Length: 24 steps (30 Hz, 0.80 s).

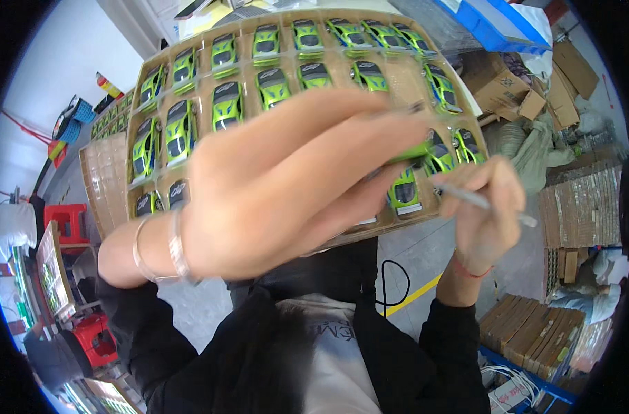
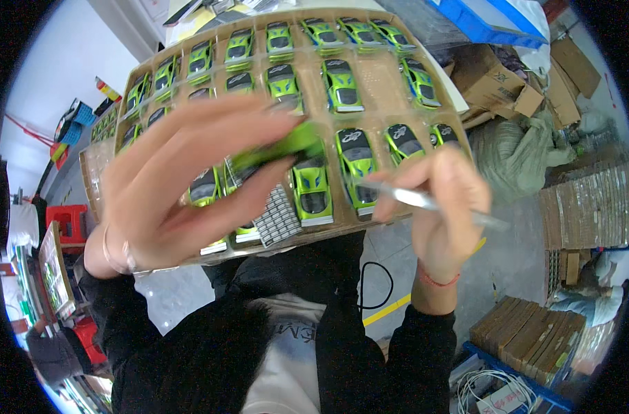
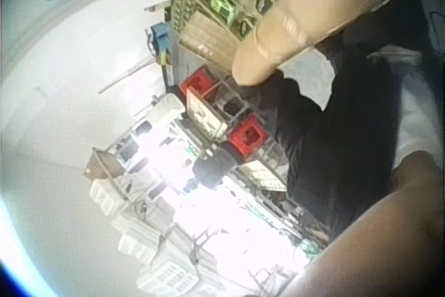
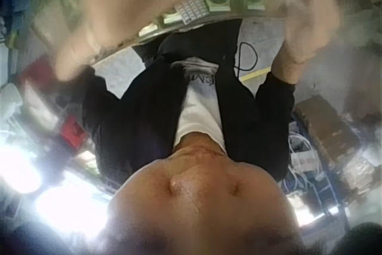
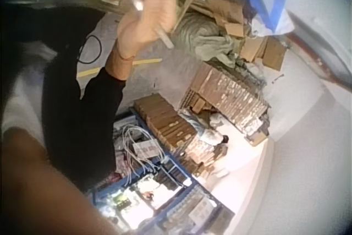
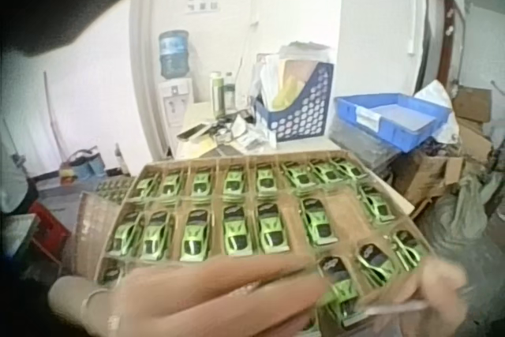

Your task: Inspecting and adjusting internal components of toy cars using a metal tool.

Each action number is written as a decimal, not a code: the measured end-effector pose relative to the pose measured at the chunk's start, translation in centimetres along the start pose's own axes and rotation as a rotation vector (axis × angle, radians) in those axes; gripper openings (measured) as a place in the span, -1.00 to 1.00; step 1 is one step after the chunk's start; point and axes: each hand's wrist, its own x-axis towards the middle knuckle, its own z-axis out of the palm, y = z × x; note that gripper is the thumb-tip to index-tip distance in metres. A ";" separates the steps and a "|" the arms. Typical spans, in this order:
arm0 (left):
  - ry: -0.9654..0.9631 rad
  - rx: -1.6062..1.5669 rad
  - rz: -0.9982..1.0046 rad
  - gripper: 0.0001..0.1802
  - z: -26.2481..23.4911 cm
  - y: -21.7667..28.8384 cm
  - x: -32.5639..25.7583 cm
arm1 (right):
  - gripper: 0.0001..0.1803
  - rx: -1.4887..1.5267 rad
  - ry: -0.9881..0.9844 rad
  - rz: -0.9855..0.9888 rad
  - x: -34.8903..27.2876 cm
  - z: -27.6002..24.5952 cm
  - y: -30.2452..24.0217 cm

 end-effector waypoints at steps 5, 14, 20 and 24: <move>0.137 0.029 0.106 -0.54 12.2 -5.0 7.0 | -0.63 -0.039 -0.116 0.255 -3.4 -1.7 2.0; -0.215 0.197 -0.105 -0.51 21.3 -11.7 6.1 | -0.69 0.022 -0.175 0.362 -4.2 -3.2 3.9; -0.494 0.063 -0.129 -0.59 15.0 -14.5 4.9 | -0.68 0.023 -0.237 0.382 -3.3 -2.3 3.9; -0.643 0.103 -0.067 -0.58 13.9 -14.8 3.9 | -0.67 0.033 -0.266 0.446 -2.5 -0.9 3.9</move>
